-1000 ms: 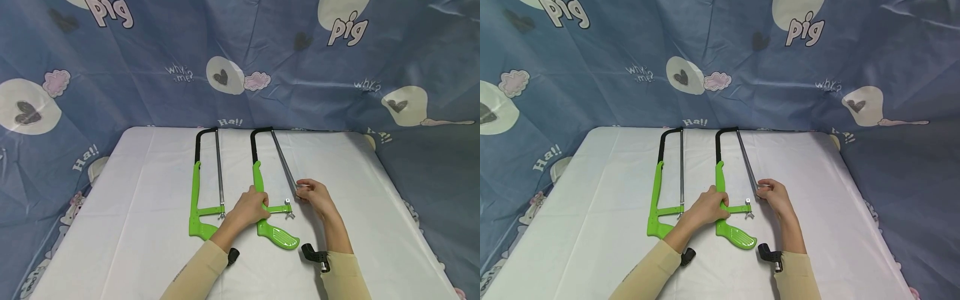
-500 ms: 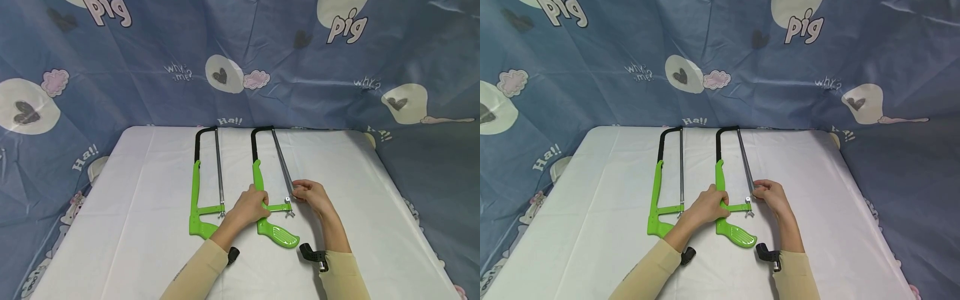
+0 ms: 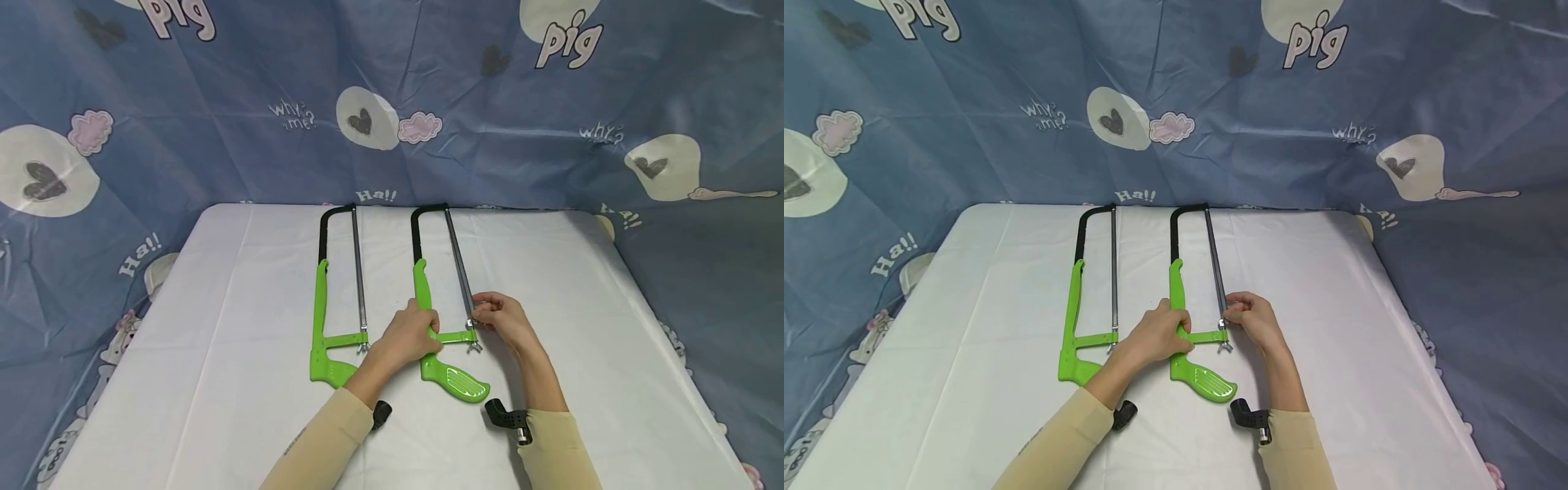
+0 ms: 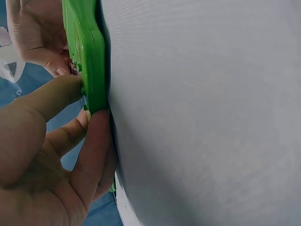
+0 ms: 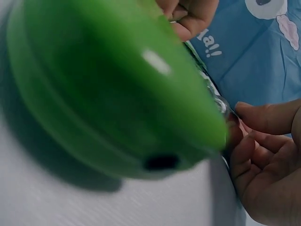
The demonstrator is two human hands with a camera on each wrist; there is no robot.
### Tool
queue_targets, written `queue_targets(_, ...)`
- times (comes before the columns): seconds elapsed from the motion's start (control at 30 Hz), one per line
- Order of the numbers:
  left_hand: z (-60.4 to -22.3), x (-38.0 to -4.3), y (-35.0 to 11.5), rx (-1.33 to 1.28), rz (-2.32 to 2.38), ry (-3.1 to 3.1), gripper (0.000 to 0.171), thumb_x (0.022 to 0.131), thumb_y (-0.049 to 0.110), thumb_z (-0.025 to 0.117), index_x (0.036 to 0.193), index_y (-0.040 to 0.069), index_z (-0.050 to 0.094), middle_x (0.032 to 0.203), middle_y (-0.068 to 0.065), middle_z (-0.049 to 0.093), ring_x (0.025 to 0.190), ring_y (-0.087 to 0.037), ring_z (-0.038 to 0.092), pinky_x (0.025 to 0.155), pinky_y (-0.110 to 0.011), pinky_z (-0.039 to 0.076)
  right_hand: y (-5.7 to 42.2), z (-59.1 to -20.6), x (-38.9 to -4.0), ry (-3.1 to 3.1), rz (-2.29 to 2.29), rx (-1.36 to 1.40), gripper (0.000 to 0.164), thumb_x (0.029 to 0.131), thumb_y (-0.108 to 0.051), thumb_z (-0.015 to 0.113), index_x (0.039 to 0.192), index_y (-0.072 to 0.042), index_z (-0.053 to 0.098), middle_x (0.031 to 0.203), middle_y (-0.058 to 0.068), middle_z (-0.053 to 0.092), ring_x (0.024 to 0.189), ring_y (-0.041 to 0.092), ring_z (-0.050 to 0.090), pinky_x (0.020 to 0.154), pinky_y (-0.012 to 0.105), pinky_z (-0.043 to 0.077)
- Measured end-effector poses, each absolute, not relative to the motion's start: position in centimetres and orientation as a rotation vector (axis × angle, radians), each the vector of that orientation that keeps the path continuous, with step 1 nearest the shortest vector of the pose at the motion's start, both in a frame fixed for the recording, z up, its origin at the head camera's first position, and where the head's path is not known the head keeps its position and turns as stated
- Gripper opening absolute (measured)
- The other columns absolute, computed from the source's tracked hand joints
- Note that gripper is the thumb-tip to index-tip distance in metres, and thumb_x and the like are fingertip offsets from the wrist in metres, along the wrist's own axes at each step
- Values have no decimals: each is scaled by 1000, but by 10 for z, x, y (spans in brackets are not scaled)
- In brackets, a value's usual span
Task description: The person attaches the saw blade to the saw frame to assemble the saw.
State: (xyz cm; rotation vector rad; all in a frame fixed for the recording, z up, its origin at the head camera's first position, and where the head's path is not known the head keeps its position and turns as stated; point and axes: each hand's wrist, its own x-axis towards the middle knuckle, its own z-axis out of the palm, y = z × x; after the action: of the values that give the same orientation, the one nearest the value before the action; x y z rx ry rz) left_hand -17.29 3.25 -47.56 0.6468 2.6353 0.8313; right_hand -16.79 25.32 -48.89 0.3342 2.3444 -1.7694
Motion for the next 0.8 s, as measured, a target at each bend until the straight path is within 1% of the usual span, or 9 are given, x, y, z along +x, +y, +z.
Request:
queue_targets(0.2,-476,-173,33,652,824,2641,19,77,22,80,86,13,66,100,-12,51,67,-20,52,54,-26,42,248,-491,-169,2379,-1745,346,41,89,-1,65,128,7,57,79,-4,64,69,7,57,62,24,45)
queue_targets(0.43,-477,-173,33,640,826,2636,19,78,22,80,86,14,65,101,-12,51,67,-20,52,55,-26,43,245,-491,-168,2385,-1724,357,41,89,-2,66,128,6,57,77,-2,64,69,10,58,63,25,47)
queue_targets(0.6,-477,-173,33,646,823,2641,20,78,23,81,86,14,65,101,-12,51,68,-20,52,54,-26,43,245,-492,-167,2401,-1727,341,42,89,-2,67,128,7,57,79,4,66,69,12,57,62,25,47)
queue_targets(0.73,-477,-173,33,644,821,2648,19,77,22,80,85,14,65,100,-11,51,68,-20,52,54,-26,42,244,-493,-167,2409,-1727,318,41,89,1,64,129,8,56,83,10,67,71,12,59,63,25,49)
queue_targets(0.8,-477,-173,33,647,823,2649,19,77,22,80,86,14,65,101,-11,51,67,-20,52,54,-26,42,243,-493,-167,2415,-1720,315,41,89,3,62,129,8,56,83,11,68,71,12,59,63,25,49)
